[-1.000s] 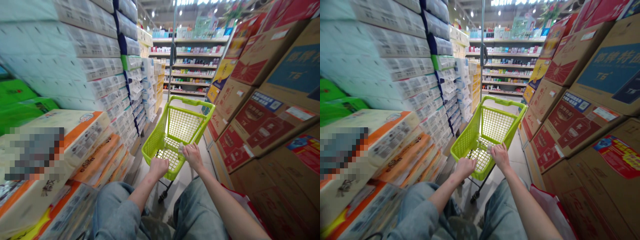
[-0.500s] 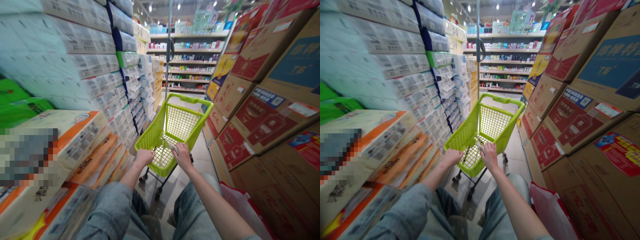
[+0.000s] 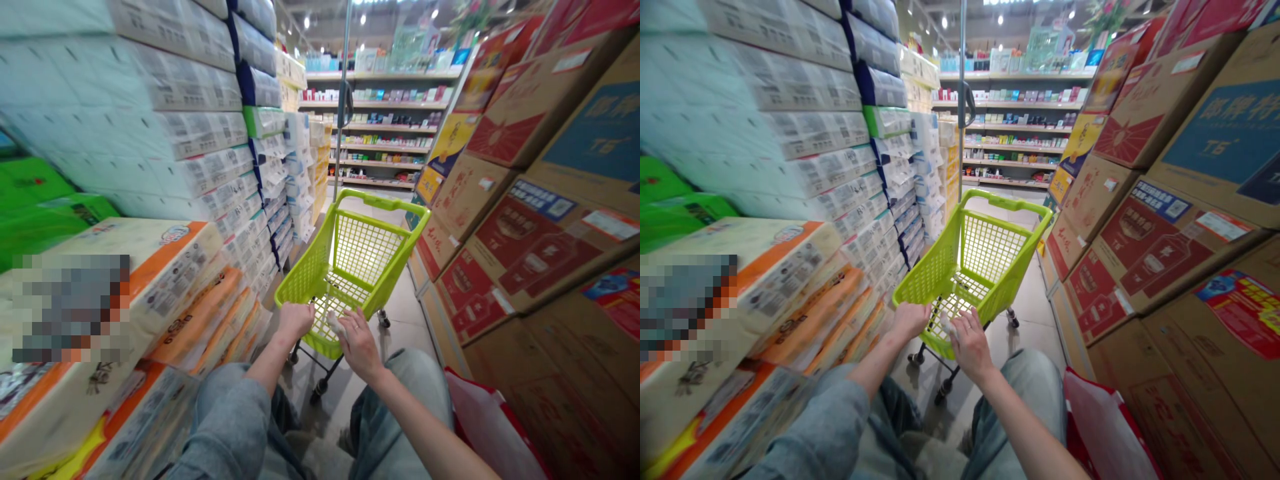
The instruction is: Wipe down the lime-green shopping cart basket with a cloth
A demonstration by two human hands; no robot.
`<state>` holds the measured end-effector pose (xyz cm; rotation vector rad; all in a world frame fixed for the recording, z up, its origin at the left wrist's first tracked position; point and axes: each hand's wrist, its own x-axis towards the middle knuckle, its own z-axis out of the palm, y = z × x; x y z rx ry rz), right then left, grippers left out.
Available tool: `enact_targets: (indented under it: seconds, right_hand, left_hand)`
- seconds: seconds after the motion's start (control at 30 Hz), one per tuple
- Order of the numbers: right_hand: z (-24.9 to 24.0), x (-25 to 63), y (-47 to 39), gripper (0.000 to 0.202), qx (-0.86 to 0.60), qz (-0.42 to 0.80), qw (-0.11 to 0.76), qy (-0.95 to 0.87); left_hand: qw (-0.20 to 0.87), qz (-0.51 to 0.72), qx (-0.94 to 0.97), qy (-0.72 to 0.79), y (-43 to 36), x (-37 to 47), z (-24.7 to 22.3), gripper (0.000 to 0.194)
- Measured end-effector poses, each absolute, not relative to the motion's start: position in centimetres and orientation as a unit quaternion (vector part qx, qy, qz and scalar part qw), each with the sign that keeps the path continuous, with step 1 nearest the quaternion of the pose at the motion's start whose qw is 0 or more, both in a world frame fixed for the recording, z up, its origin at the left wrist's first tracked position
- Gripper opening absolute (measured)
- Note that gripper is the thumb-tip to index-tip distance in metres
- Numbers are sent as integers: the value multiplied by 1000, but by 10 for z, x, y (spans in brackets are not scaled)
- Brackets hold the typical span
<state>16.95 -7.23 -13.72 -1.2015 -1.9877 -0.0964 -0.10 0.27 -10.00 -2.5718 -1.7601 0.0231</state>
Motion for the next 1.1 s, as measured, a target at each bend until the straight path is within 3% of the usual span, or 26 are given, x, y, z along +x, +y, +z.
enact_targets:
  seconds: [0.2,0.47,0.73,1.1]
  right_hand:
    - [-123,215,-44,34,-513,-60,367,-774]
    - [-115,240,-15,22,-582,6,335,-741]
    - [-105,245,-17,22,-619,-4,261,-741]
    - [-104,271,-17,26,-584,5,272,-765]
  left_hand:
    - [2,-7,-813,-583,-7,12,-102,57]
    - [-5,-30,-821,-570,-20,31,-105,59]
    - [-22,-17,-822,-568,-41,47,-101,58]
    - [-81,54,-859,-503,-38,46,-97,59]
